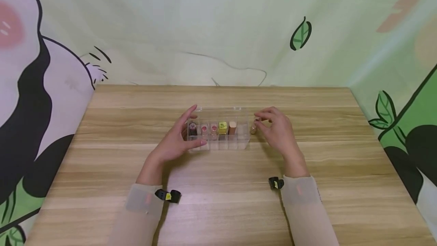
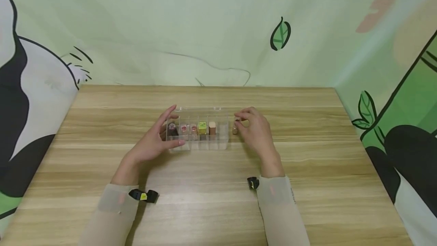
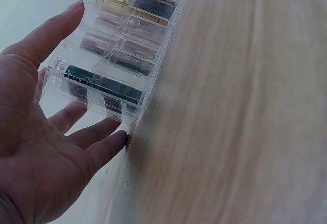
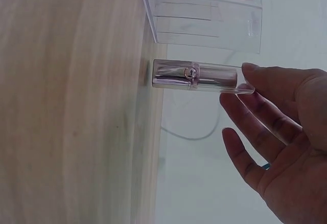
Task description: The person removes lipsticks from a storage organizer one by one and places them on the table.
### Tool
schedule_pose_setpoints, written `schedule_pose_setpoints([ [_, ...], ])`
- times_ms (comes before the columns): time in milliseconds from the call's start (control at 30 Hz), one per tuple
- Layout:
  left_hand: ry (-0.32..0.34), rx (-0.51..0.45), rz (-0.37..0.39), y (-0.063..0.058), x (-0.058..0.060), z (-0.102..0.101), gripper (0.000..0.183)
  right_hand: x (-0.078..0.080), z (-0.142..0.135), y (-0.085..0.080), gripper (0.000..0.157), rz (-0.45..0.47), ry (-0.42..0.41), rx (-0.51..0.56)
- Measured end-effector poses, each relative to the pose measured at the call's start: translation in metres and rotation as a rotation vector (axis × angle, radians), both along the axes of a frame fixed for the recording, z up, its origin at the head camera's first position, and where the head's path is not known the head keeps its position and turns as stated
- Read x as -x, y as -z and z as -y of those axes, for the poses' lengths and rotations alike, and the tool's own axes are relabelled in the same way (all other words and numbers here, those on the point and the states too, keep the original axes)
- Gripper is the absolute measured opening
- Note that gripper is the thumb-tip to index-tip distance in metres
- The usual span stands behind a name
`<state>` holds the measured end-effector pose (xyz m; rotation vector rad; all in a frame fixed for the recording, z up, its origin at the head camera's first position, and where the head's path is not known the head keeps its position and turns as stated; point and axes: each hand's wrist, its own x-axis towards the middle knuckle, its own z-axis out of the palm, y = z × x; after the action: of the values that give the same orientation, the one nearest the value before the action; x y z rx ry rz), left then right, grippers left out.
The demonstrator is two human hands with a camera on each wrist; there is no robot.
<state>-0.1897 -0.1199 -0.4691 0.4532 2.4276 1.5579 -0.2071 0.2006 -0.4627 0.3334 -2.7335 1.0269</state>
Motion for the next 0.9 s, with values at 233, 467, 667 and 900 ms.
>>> schedule_pose_setpoints([
  [233, -0.002, 0.002, 0.000, -0.0020, -0.0004, 0.0005, 0.102, -0.0009, -0.0002, -0.0015, 0.024, 0.028, 0.009, -0.018],
  [467, 0.004, -0.013, -0.004, -0.0022, -0.0011, 0.0005, 0.101, -0.0009, -0.0002, -0.0014, 0.024, 0.042, 0.012, -0.033],
  [667, 0.007, -0.014, -0.013, -0.0004, -0.0003, 0.0011, 0.102, -0.0013, -0.0006, -0.0024, 0.025, 0.056, 0.010, -0.040],
  [900, 0.004, -0.018, -0.012, 0.0023, 0.0011, 0.0021, 0.102, -0.0036, 0.0001, -0.0071, 0.027, 0.070, 0.014, -0.026],
])
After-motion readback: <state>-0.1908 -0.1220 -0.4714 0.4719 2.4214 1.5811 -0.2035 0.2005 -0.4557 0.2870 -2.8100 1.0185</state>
